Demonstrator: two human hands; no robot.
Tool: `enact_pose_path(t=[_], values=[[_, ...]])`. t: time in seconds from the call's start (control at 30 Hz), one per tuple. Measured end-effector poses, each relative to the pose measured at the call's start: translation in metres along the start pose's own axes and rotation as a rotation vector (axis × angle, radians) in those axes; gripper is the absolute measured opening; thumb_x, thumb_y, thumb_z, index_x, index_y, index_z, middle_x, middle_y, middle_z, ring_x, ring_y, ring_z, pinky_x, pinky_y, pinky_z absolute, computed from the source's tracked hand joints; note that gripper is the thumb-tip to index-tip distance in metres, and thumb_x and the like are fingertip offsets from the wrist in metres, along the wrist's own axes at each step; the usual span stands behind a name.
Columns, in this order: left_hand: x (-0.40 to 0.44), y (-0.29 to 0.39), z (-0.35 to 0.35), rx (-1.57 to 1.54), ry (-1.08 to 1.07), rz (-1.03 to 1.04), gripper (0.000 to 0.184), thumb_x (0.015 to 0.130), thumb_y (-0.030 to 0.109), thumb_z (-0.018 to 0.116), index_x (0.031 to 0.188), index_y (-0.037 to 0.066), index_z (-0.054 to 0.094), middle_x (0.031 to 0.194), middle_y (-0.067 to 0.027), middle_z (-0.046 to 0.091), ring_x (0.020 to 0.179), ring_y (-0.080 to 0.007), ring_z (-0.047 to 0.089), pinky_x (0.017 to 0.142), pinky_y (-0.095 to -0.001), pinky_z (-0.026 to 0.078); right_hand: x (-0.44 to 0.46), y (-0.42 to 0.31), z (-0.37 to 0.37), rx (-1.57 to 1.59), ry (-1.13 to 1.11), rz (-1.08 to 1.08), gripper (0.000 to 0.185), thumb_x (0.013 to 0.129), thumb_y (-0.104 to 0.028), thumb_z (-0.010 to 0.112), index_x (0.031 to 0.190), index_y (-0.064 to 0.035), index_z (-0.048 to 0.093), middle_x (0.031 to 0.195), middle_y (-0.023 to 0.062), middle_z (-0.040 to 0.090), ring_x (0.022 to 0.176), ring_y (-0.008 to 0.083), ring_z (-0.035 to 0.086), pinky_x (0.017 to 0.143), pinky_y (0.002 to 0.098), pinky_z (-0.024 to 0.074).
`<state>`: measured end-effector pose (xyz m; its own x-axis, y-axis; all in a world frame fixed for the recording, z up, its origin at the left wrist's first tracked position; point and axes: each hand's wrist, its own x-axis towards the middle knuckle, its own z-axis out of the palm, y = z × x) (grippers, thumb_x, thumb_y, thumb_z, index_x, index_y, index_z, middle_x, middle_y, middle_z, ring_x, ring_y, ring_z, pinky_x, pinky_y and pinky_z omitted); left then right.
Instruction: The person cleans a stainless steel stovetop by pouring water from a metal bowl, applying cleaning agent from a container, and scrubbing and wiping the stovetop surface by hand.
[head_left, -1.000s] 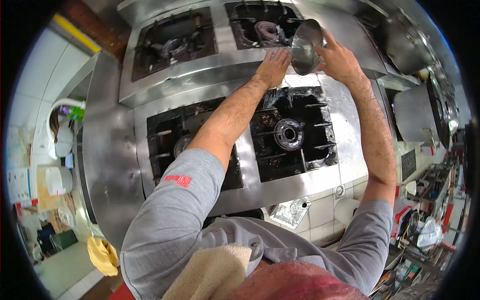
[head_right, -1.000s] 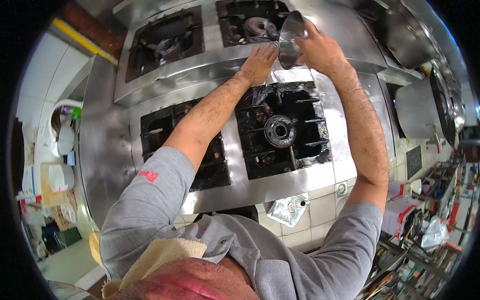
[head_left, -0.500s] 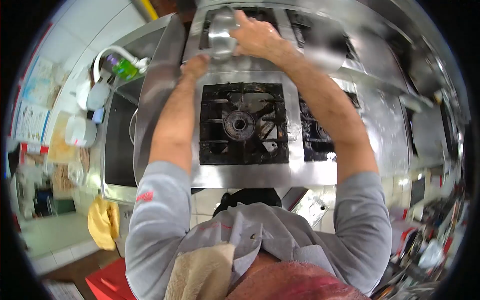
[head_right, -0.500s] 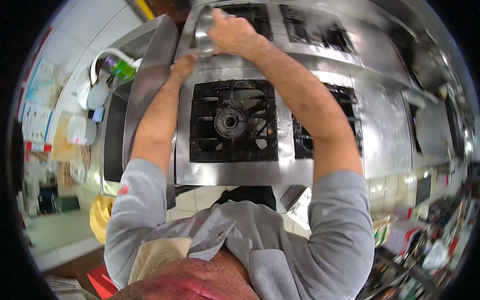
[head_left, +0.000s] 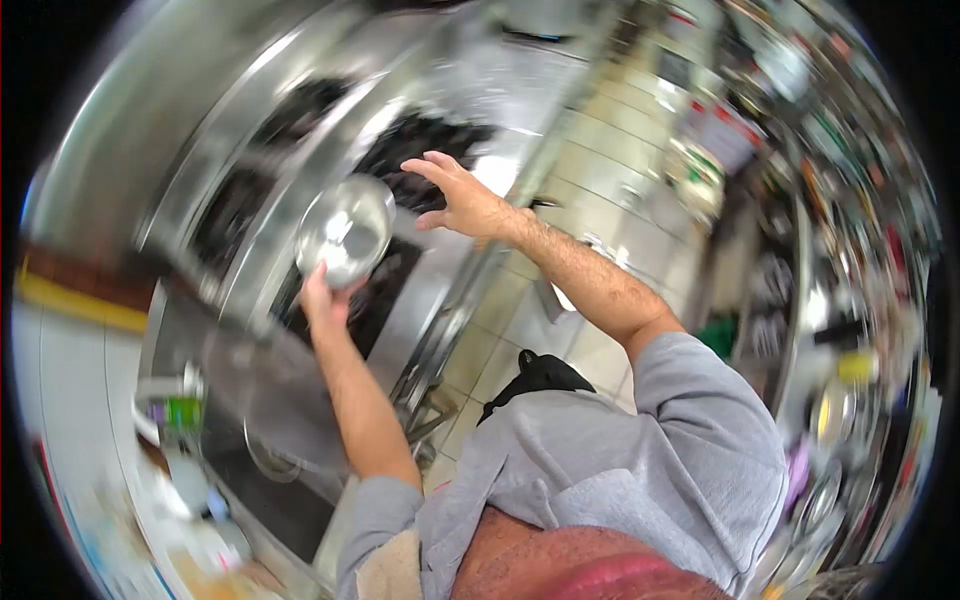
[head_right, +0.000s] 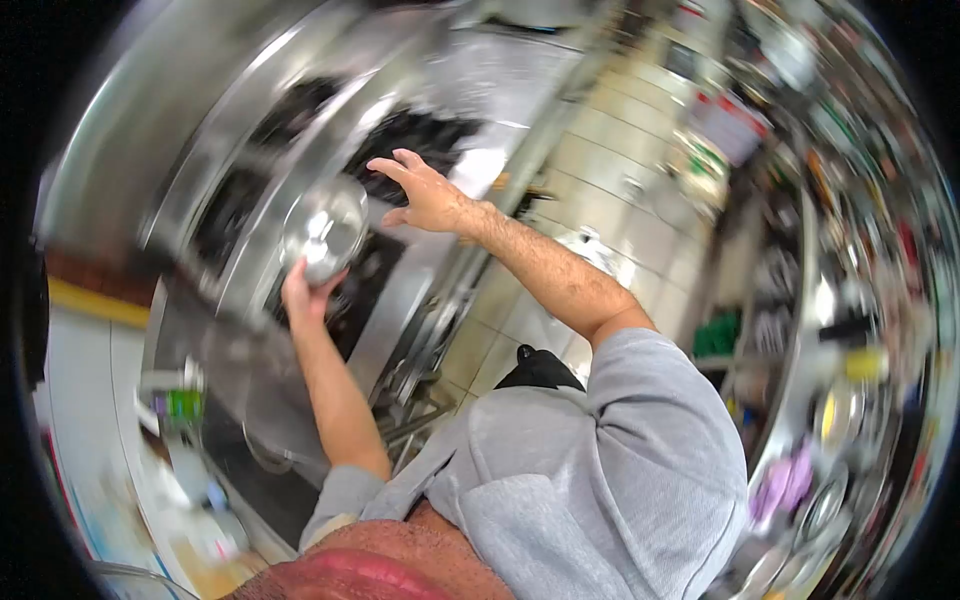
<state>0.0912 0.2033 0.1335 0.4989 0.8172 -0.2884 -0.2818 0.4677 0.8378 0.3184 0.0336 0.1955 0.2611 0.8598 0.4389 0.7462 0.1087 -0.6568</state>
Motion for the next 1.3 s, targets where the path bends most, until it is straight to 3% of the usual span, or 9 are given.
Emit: enact_pose_path(t=[0.1, 0.27, 0.3, 0.33, 0.47, 0.67, 0.77, 1.03, 1.3], values=[[0.005, -0.055, 0.007, 0.087, -0.073, -0.078, 0.048, 0.090, 0.021, 0.049, 0.129, -0.004, 0.037, 0.127, -0.0197, 0.047, 0.109, -0.0372, 0.053, 0.080, -0.0583, 0.051, -0.085, 0.060, -0.092, -0.089, 0.435, 0.238, 0.072, 0.068, -0.022, 0.078, 0.130, -0.0163, 0.042, 0.118, 0.0151, 0.042, 0.101, 0.0241, 0.050, 0.087, 0.0368, 0.0459], [-0.033, -0.119, 0.058, 0.188, -0.064, -0.125, 0.045, 0.086, 0.021, 0.057, 0.123, -0.003, 0.046, 0.115, -0.0166, 0.055, 0.097, -0.0306, 0.060, 0.072, -0.0459, 0.055, -0.259, 0.130, -0.240, -0.600, 1.341, 0.459, 0.058, 0.066, -0.020, 0.078, 0.116, -0.0084, 0.051, 0.099, 0.0078, 0.043, 0.083, 0.0181, 0.045, 0.075, 0.0326, 0.0422], [-0.041, -0.136, 0.073, 0.188, -0.073, -0.142, 0.046, 0.085, 0.021, 0.058, 0.123, -0.003, 0.046, 0.115, -0.0165, 0.055, 0.096, -0.0309, 0.060, 0.070, -0.0453, 0.056, -0.294, 0.125, -0.272, -0.598, 1.491, 0.508, 0.056, 0.066, -0.020, 0.078, 0.113, -0.0059, 0.051, 0.097, 0.0072, 0.043, 0.085, 0.0193, 0.043, 0.078, 0.0333, 0.0389], [-0.050, -0.154, 0.090, 0.196, -0.106, -0.121, 0.048, 0.084, 0.021, 0.059, 0.123, -0.003, 0.045, 0.114, -0.0171, 0.056, 0.095, -0.0320, 0.061, 0.070, -0.0471, 0.056, -0.330, 0.121, -0.299, -0.654, 1.595, 0.630, 0.058, 0.066, -0.017, 0.076, 0.116, -0.0062, 0.049, 0.108, 0.0134, 0.038, 0.103, 0.0274, 0.039, 0.090, 0.0371, 0.0351], [-0.071, -0.227, 0.145, 0.164, -0.131, -0.307, 0.052, 0.085, 0.022, 0.055, 0.129, -0.001, 0.039, 0.121, -0.0196, 0.052, 0.101, -0.0364, 0.058, 0.073, -0.0537, 0.055, -0.481, 0.149, -0.387, -1.141, 1.846, 0.698, 0.082, 0.058, -0.025, 0.084, 0.123, -0.0038, 0.038, 0.117, 0.0200, 0.036, 0.113, 0.0360, 0.033, 0.098, 0.0479, 0.0270], [-0.079, -0.316, 0.221, 0.144, -0.172, -0.460, 0.048, 0.086, 0.022, 0.052, 0.128, 0.001, 0.040, 0.124, -0.0190, 0.051, 0.102, -0.0381, 0.057, 0.081, -0.0591, 0.050, -0.606, 0.182, -0.478, -0.939, 1.872, 0.852, 0.108, 0.049, -0.029, 0.088, 0.133, -0.0022, 0.026, 0.132, 0.0209, 0.033, 0.123, 0.0337, 0.034, 0.104, 0.0468, 0.0259], [-0.073, -0.342, 0.250, 0.189, -0.171, -0.484, 0.047, 0.087, 0.023, 0.051, 0.127, 0.001, 0.041, 0.122, -0.0190, 0.052, 0.101, -0.0374, 0.058, 0.079, -0.0570, 0.051, -0.631, 0.199, -0.495, -0.787, 1.843, 0.671, 0.103, 0.052, -0.025, 0.085, 0.132, -0.0006, 0.027, 0.126, 0.0189, 0.041, 0.115, 0.0305, 0.043, 0.100, 0.0415, 0.0333], [-0.057, -0.375, 0.310, 0.288, -0.255, -0.527, 0.045, 0.087, 0.023, 0.048, 0.125, 0.001, 0.042, 0.119, -0.0197, 0.054, 0.096, -0.0358, 0.060, 0.081, -0.0563, 0.051, -0.584, 0.167, -0.472, -0.713, 1.625, 0.823, 0.093, 0.057, -0.020, 0.080, 0.131, 0.0004, 0.027, 0.115, 0.0188, 0.049, 0.106, 0.0271, 0.051, 0.093, 0.0372, 0.0414], [-0.027, -0.442, 0.392, 0.363, -0.387, -0.678, 0.045, 0.087, 0.022, 0.048, 0.125, -0.001, 0.041, 0.113, -0.0215, 0.056, 0.092, -0.0388, 0.061, 0.079, -0.0564, 0.051, -0.499, 0.047, -0.494, -0.766, 1.238, 0.290, 0.094, 0.051, -0.020, 0.086, 0.127, -0.0011, 0.034, 0.116, 0.0178, 0.050, 0.108, 0.0274, 0.052, 0.093, 0.0377, 0.0413]])
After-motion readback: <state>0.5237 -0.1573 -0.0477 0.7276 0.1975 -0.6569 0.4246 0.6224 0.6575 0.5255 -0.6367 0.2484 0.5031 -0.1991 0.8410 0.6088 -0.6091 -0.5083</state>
